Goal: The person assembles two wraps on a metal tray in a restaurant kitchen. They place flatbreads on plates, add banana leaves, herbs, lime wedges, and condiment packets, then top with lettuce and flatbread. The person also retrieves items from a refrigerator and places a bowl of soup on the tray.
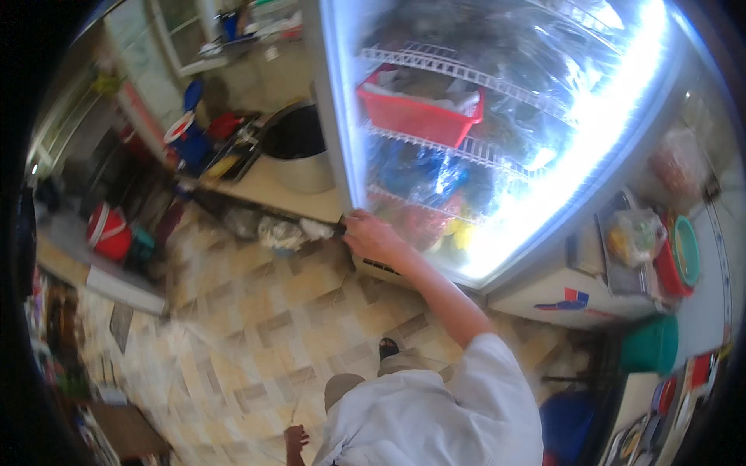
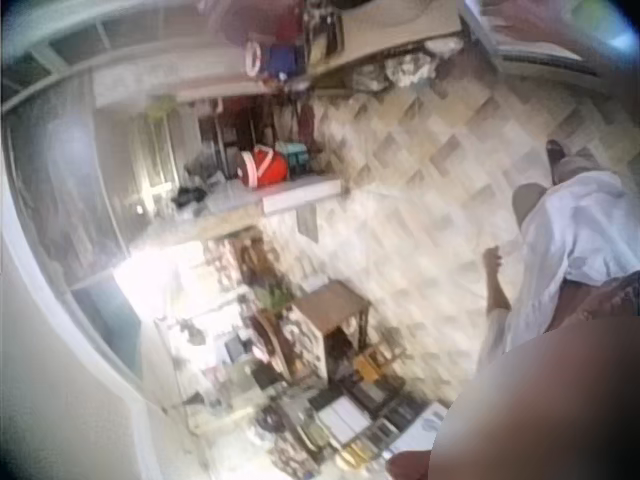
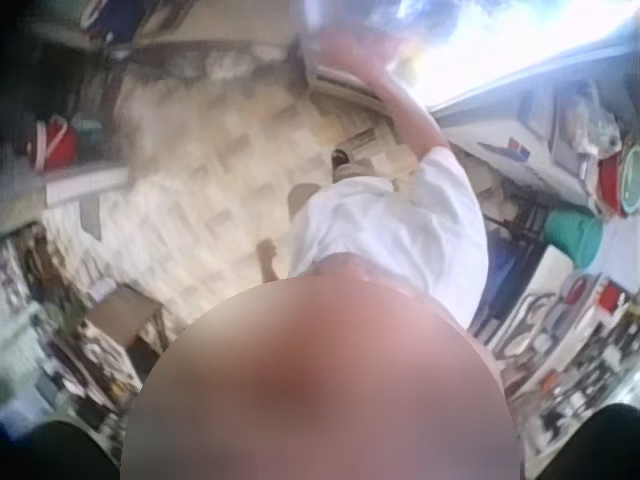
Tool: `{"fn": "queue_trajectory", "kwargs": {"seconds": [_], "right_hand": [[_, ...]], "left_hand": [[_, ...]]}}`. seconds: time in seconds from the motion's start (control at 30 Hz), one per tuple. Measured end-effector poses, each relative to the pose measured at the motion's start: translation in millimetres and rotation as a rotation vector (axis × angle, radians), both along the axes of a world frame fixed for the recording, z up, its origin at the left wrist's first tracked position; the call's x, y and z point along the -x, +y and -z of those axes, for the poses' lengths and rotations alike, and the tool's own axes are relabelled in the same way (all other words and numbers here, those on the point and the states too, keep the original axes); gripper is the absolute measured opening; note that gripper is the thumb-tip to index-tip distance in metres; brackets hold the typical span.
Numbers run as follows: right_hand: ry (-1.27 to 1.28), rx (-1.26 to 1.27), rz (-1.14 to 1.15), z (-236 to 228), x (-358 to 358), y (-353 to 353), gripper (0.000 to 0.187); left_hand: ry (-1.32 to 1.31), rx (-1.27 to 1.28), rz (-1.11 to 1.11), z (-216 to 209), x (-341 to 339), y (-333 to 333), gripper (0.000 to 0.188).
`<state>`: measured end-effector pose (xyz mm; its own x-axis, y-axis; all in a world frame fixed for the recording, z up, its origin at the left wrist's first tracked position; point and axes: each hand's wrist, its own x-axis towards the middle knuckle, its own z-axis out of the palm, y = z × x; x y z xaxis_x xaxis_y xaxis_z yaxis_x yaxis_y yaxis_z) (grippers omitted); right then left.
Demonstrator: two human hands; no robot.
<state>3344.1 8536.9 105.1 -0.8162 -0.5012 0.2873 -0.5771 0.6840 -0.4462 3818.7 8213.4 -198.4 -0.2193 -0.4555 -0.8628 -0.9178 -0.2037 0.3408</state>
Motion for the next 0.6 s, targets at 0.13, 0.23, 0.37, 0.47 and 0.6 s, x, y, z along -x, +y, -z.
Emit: {"fn": "queue_trajectory", "kwargs": {"seconds": [0.13,0.23,0.37,0.47,0.6], "right_hand": [[0.454,-0.267,0.035,-40,74,-58,0.031],[0.881,-0.642,0.201,-56,115,-88,0.025],[0.476,-1.065,0.232,-60,148,-115,0.023],[0.581,-1.098,0.291,-57,159,-126,0.022],[0.576,-1.199,0.432,-57,178,-134,0.022]], "left_hand": [[0.109,-0.125,0.006,-12,79,-33,0.02],[0.138,-0.104,0.252,-14,144,-87,0.028],[0.206,-0.03,0.391,-22,239,-182,0.026],[0.211,-0.062,0.466,-28,318,-249,0.022],[0.29,0.032,0.578,-41,411,-291,0.022]]}}
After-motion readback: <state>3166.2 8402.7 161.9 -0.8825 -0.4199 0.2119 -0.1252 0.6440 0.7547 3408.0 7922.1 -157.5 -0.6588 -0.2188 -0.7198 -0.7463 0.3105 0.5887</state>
